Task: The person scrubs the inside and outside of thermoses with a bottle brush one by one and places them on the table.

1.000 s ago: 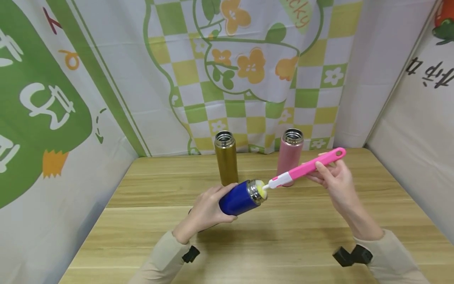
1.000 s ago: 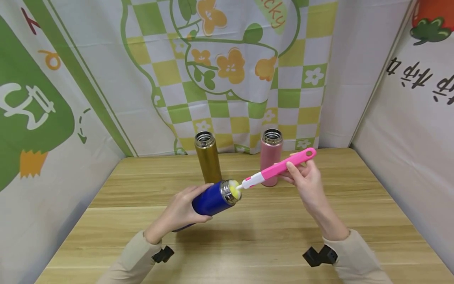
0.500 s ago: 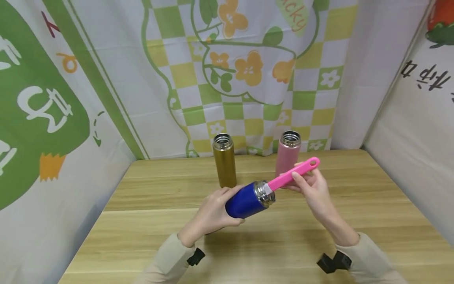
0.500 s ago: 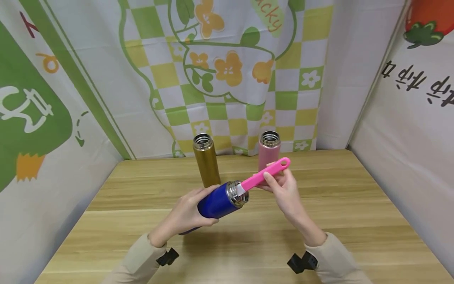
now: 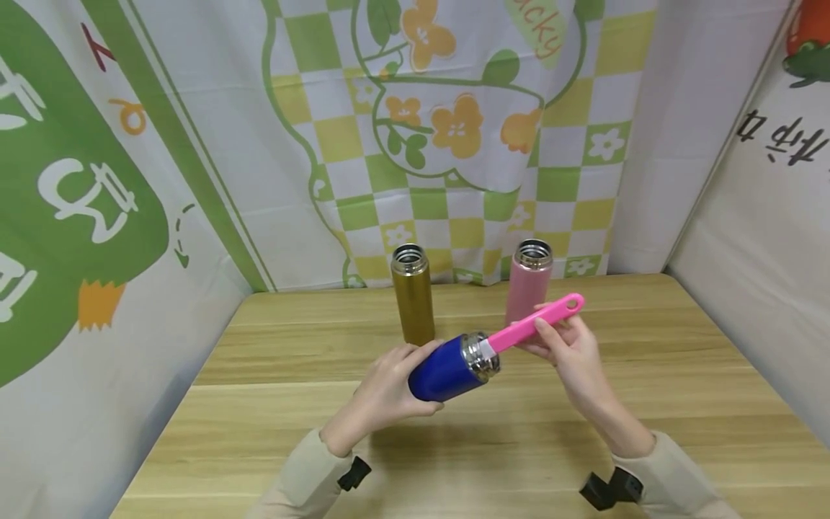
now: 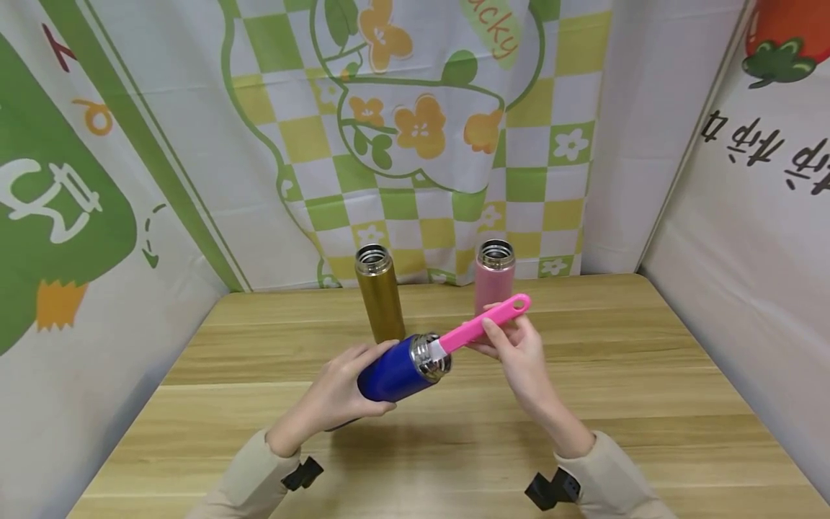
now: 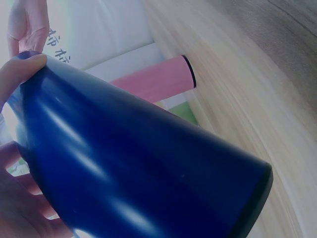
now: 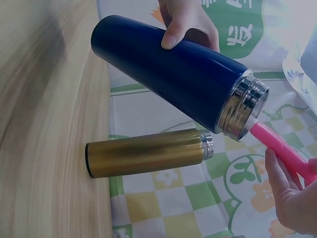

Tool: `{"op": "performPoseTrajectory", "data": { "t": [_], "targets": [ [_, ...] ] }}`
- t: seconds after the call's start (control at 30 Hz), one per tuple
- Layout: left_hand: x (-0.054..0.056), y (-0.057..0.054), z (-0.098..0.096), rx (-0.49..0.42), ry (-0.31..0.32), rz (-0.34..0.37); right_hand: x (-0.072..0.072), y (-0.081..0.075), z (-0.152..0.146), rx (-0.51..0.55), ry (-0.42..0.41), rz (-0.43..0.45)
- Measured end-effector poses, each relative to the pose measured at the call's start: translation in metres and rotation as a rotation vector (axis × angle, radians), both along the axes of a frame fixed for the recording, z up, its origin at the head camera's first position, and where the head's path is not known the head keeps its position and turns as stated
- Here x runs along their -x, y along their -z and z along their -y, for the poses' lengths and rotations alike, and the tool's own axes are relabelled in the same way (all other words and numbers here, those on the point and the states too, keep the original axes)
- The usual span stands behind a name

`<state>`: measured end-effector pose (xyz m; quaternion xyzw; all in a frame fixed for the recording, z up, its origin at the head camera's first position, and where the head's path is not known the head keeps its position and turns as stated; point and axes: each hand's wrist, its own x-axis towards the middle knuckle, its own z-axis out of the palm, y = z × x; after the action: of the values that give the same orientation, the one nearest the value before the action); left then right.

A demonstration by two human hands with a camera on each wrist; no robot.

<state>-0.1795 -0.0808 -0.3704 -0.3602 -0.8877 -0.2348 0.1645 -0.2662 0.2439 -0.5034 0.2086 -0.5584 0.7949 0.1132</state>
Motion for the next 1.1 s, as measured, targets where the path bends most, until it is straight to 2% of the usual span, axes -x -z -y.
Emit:
{"op": "performPoseTrajectory", "data": {
  "t": [0.1, 0.17, 0.2, 0.27, 0.33, 0.4, 0.47, 0.57, 0.63, 0.87, 1.1],
  "targets": [
    [-0.001, 0.002, 0.002, -0.004, -0.002, -0.005, -0.003, -0.004, -0.001, 0.037, -0.014, -0.019],
    [-0.001, 0.002, 0.004, -0.001, -0.008, -0.01, -0.02, -0.033, 0.007, 0.047, 0.0, -0.021],
    [-0.001, 0.003, 0.005, 0.0, -0.011, -0.012, -0.029, -0.047, 0.01, 0.065, -0.018, -0.051],
    [0.0, 0.003, 0.008, 0.006, -0.024, -0.018, -0.054, -0.087, 0.021, 0.079, -0.002, -0.065],
    [0.0, 0.005, 0.011, 0.012, -0.034, -0.027, -0.081, -0.128, 0.035, 0.066, 0.045, -0.043],
    [0.0, 0.005, 0.013, 0.014, -0.036, -0.037, -0.094, -0.149, 0.041, 0.065, 0.068, -0.035],
    [0.0, 0.005, 0.014, 0.014, -0.032, -0.045, -0.106, -0.167, 0.046, 0.046, 0.115, 0.019],
    [-0.001, 0.004, 0.014, 0.011, -0.018, -0.055, -0.111, -0.176, 0.047, 0.049, 0.141, 0.053],
    [-0.001, 0.003, 0.014, 0.009, -0.008, -0.066, -0.112, -0.178, 0.044, 0.067, 0.146, 0.046],
    [-0.001, 0.001, 0.014, 0.014, -0.003, -0.12, -0.111, -0.182, 0.034, 0.143, 0.117, -0.005],
    [-0.003, 0.001, 0.018, 0.034, -0.009, -0.119, -0.114, -0.186, 0.025, 0.204, 0.07, -0.017]
  ]
}}
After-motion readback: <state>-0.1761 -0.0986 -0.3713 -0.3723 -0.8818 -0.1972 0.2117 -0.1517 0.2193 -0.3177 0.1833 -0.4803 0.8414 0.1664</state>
